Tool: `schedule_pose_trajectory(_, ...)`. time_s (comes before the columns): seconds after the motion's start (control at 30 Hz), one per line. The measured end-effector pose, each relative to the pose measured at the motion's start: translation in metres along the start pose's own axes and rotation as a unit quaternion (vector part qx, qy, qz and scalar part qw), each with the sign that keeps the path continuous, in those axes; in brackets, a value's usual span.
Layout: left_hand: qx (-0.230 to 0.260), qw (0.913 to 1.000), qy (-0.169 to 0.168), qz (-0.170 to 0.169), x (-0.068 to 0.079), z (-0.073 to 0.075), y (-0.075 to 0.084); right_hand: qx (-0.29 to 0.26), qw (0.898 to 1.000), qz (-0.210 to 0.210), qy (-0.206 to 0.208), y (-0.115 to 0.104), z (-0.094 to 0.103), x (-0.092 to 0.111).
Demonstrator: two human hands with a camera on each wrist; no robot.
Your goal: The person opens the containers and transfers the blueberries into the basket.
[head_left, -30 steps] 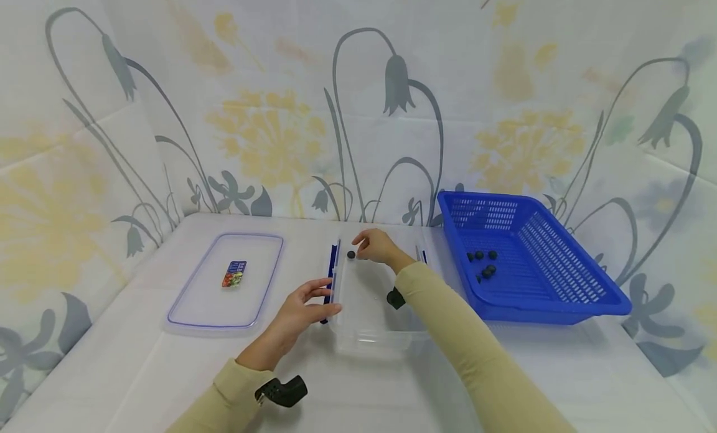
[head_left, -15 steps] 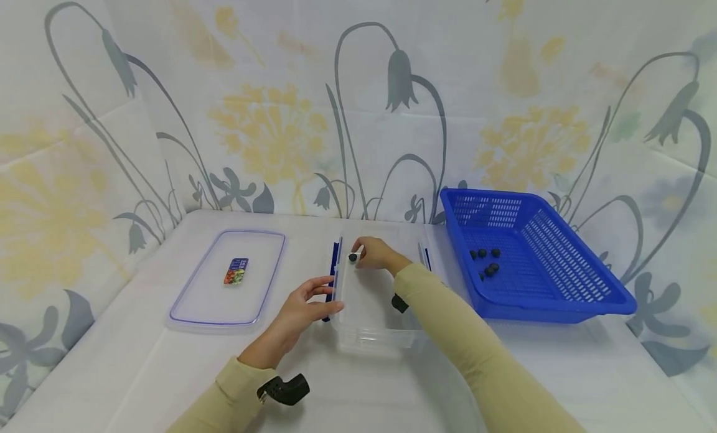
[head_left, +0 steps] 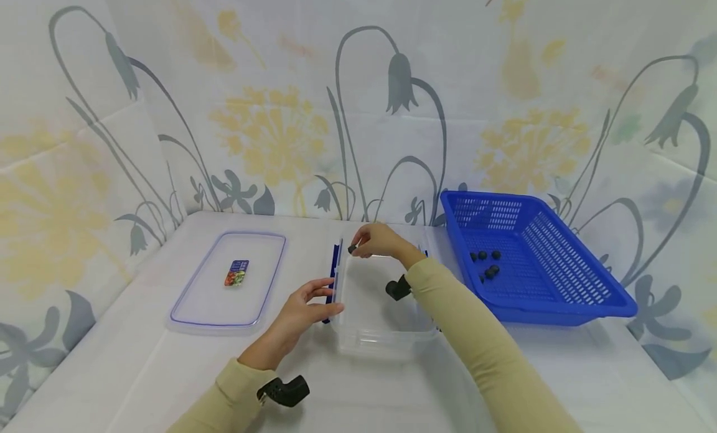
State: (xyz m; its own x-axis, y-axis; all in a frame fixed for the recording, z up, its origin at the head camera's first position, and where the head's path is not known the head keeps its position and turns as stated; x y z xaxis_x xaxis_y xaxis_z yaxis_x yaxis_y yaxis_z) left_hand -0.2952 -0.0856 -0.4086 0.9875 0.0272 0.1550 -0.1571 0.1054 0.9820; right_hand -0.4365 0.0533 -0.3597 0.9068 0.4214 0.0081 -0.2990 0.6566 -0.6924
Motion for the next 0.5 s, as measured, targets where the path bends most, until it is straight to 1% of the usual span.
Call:
schedule_pose_trajectory(0.13, -0.001, 1.0, 0.005, 0.002, 0.0, 0.001, -0.001, -0.049, 0.998, 0.004, 0.025, -0.005, 0.032, 0.006)
schedule_pose_trajectory(0.3, -0.001, 1.0, -0.001, 0.003, 0.003, -0.001, -0.003, -0.081, 0.995, -0.005, 0.058, 0.003, 0.079, 0.025)
schedule_pose_trajectory(0.43, 0.005, 1.0, -0.002, -0.002, 0.003, -0.001, -0.002, -0.082, 0.993, -0.012, 0.087, 0.016, 0.117, 0.044)
schedule_pose_trajectory(0.5, 0.005, 1.0, -0.001, -0.007, 0.002, 0.0, 0.0, -0.075, 0.991, -0.023, 0.104, 0.026, 0.134, 0.055)
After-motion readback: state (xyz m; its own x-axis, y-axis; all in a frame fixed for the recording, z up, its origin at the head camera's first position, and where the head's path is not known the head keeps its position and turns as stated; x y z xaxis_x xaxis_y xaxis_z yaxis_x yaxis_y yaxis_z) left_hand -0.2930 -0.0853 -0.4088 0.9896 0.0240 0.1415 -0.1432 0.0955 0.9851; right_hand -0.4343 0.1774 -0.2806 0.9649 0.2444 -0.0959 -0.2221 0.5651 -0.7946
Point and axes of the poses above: each hand's wrist, its own x-axis away from the middle knuckle, its own z-axis out of the back of the hand, y = z × x, the point moved 8 cm from there along -x, towards the middle knuckle, and after that the axes turned 7 degrees about y, right-handed, at the moved point
